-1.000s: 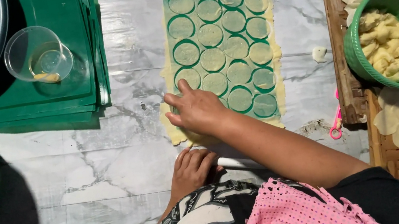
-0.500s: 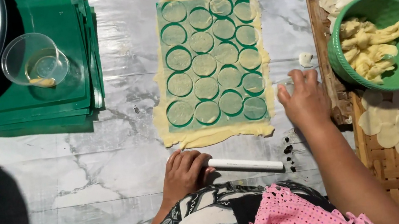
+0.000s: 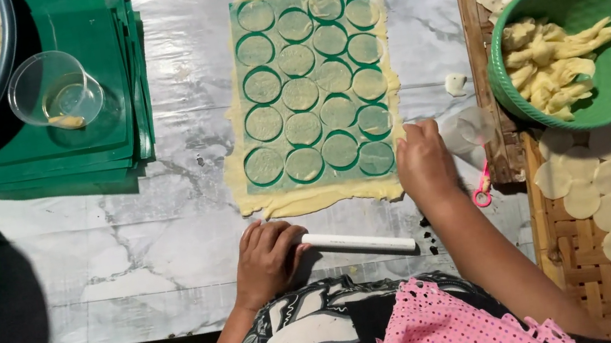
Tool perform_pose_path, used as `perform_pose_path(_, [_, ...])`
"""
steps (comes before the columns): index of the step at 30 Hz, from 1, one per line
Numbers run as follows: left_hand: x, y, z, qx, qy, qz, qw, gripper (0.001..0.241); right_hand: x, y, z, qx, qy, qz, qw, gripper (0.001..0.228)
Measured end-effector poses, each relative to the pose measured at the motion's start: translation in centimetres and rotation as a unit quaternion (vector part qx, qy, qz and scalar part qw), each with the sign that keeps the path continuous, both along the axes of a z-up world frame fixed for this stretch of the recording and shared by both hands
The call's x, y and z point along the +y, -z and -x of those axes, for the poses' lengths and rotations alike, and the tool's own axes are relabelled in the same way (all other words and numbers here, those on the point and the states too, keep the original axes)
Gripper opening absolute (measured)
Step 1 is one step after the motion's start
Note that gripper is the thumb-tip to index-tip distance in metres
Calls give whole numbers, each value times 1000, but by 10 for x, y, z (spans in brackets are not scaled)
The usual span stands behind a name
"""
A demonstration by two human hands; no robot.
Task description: Rolling out dough into a thin sheet and using a circular mold to cut out small circles.
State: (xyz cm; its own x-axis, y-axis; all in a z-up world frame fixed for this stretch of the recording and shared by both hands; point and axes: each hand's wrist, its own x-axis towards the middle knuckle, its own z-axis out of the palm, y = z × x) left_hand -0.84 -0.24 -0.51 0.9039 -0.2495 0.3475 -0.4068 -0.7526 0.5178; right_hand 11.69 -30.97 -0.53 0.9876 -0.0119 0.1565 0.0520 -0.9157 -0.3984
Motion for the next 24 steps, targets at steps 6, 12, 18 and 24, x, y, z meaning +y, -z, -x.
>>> perform_pose_path(6, [-4, -10, 3, 6, -28, -4, 1000, 22, 13, 5, -19, -36, 28, 0, 999, 23])
perform_pose_path(12, [-4, -3, 3, -14, -31, -2, 999, 18, 7, 22, -28, 31, 65, -139, 988, 40])
perform_pose_path(18, [-5, -10, 3, -1, -28, -2, 1000, 20, -11, 58, -25, -52, 28, -95, 994, 20])
perform_pose_path(24, [-1, -1, 3, -3, -11, 16, 1000, 22, -10, 21, 0, 42, 109, -187, 975, 26])
